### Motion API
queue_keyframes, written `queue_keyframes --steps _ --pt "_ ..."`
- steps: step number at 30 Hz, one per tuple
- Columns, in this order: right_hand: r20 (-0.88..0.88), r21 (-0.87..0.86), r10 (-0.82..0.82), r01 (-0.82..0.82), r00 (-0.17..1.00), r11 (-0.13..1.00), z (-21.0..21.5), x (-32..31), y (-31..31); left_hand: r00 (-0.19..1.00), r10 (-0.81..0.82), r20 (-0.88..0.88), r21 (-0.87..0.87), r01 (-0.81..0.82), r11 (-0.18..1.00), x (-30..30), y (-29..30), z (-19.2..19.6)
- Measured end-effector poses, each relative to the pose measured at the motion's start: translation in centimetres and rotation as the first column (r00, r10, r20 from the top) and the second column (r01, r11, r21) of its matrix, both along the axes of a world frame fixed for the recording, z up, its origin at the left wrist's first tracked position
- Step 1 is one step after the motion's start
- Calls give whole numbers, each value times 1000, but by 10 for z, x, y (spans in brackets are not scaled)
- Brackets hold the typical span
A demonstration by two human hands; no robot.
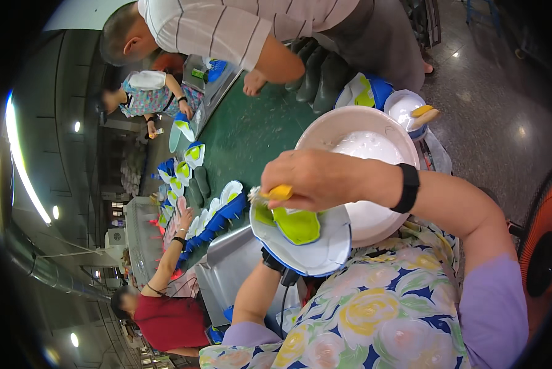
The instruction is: The person repeatedly picks up blue and green shoe uppers from a conveyor belt, dips a brush into a pink bowl of white paint, and applies the paint to the interior of each shoe. After painting, the person places the shoe back onto the conveyor belt. Other workers are visible in the background performing similar tasks.
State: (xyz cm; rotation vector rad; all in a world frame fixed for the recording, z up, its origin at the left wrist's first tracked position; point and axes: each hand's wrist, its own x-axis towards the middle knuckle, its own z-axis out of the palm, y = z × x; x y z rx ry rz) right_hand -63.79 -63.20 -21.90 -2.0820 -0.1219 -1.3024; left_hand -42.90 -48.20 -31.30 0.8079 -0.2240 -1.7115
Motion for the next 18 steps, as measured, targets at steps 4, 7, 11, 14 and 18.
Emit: queue_keyframes --steps 4,7,11,14,18 --pt "-98 -46 -49 44 994 998 2 16 -8 998 -38 43 8 38 999 -1 -4 -5" --pt "-254 94 -75 102 964 990 -4 9 -24 995 -14 98 -14 16 1000 9 -5 0" --pt "-417 252 -68 187 906 949 -15 -2 -33 982 67 176 -68 -55 996 25 -6 10" --pt "-507 337 -59 260 860 905 -19 -7 -36 974 100 202 -84 -85 993 31 -6 15" --pt "-634 328 -24 297 773 897 -19 -22 -39 975 79 207 -80 -64 995 31 -6 24"
